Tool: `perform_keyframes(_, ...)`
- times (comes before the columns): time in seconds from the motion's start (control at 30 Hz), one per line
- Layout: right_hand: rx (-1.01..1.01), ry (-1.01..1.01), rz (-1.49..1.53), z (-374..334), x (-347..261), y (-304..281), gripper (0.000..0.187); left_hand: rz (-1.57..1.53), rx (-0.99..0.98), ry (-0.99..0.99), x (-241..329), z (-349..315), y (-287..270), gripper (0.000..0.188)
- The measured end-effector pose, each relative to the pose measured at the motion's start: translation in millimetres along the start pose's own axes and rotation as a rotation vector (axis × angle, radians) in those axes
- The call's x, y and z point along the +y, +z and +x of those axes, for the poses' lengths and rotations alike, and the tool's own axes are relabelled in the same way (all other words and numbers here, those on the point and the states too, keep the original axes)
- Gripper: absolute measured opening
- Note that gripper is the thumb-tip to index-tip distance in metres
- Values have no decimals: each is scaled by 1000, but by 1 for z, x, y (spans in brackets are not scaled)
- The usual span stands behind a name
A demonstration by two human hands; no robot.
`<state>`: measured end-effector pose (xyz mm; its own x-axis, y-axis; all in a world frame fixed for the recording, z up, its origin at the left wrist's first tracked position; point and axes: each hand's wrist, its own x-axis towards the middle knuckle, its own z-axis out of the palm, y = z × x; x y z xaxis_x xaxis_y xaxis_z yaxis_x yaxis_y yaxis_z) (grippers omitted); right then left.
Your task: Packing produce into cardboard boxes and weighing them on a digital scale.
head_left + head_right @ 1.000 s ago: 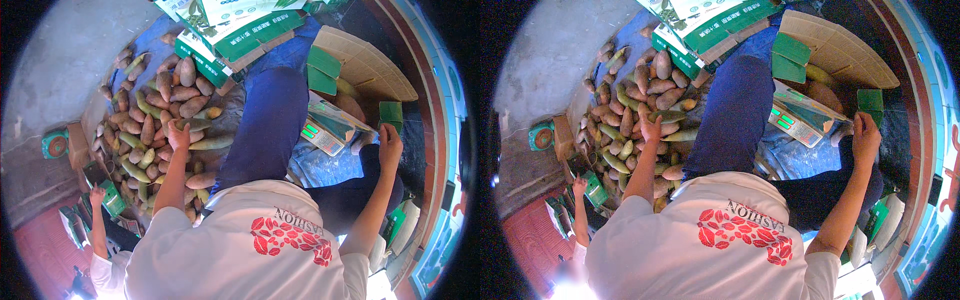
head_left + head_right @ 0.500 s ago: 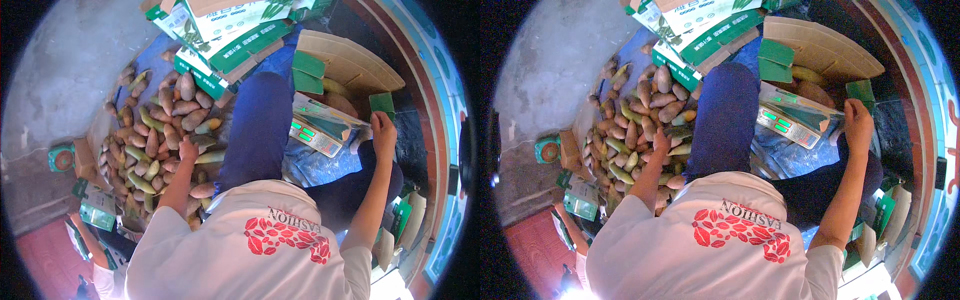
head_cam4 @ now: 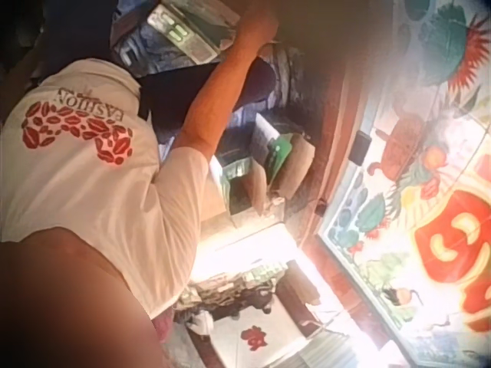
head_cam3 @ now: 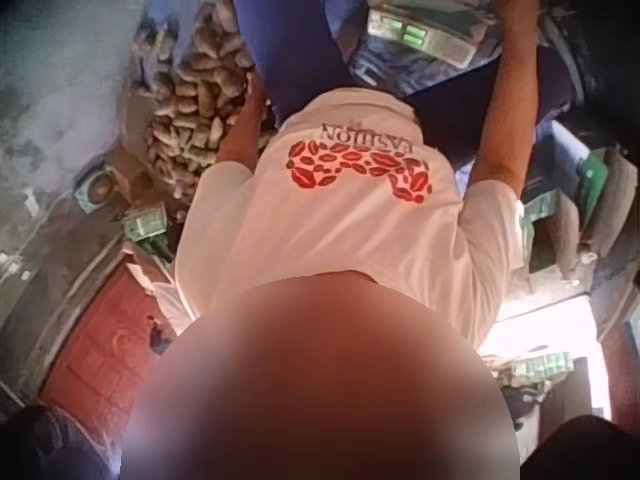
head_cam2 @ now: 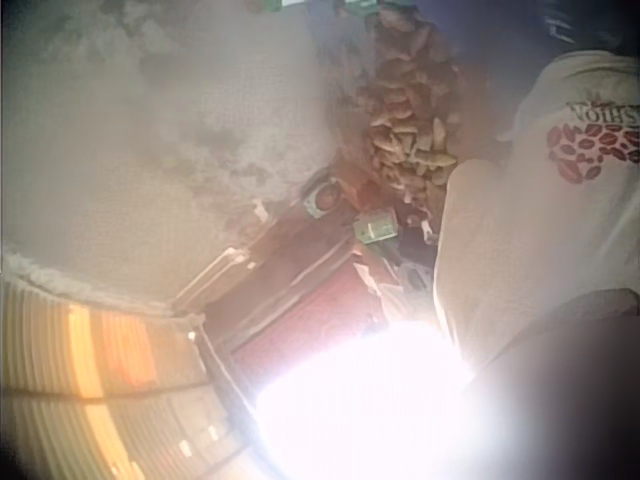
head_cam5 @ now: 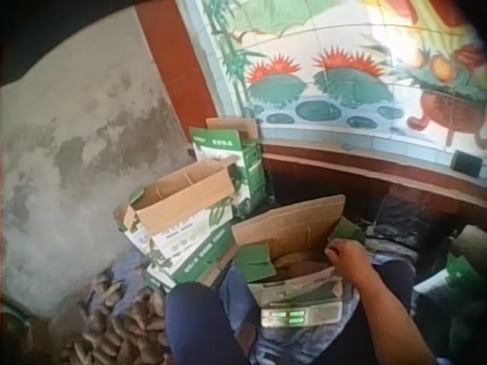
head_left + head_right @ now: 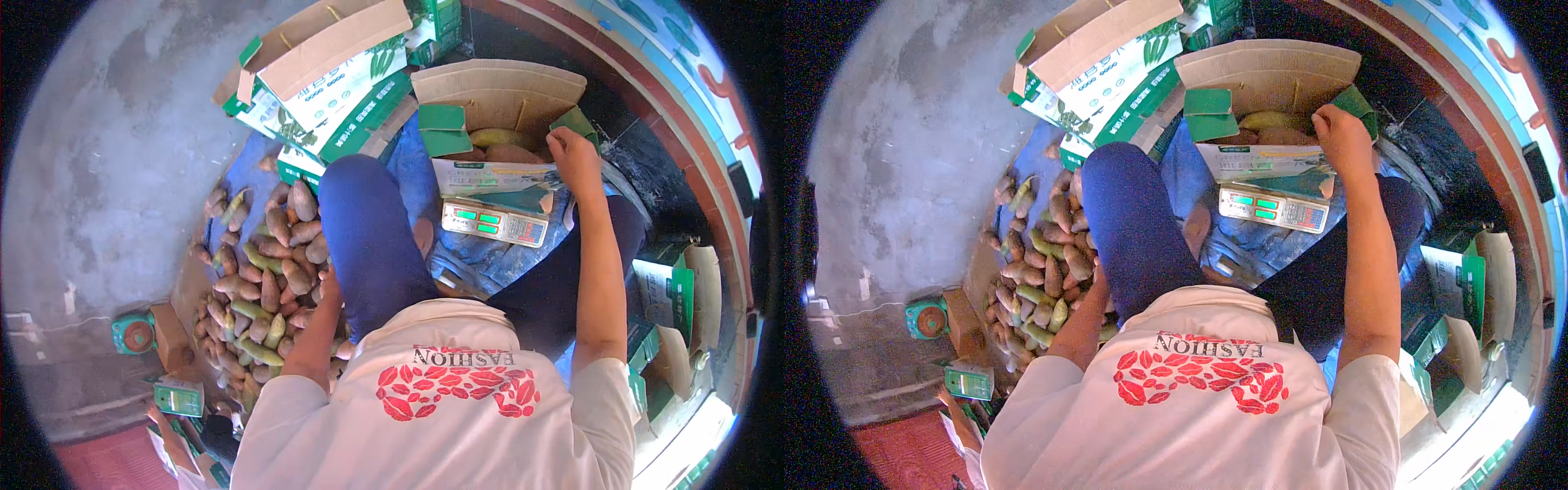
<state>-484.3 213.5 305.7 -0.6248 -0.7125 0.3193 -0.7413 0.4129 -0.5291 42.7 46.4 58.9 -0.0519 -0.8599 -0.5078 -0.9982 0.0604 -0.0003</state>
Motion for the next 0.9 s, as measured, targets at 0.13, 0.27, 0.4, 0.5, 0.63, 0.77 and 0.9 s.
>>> perform_keyframes(0.13,-7,11,14,3,-3,2,17,-192,26,-56,-14,16,5,54)
perform_keyframes(0.27,35,-63,41,10,-6,11,17,-462,29,-141,-50,24,27,53)
perform_keyframes(0.4,34,5,12,3,3,8,16,-290,6,-73,-21,-9,-4,54)
perform_keyframes(0.5,23,28,-12,2,-4,6,16,8,31,-31,12,-43,-52,56)
perform_keyframes(0.63,6,17,16,0,-16,3,15,25,10,-91,5,-36,-57,63)
perform_keyframes(0.77,6,4,22,-3,-15,0,14,-14,59,-126,-5,-23,-52,64)
perform_keyframes(0.9,12,12,6,-6,-15,-4,13,-114,113,-170,-12,-20,-51,64)
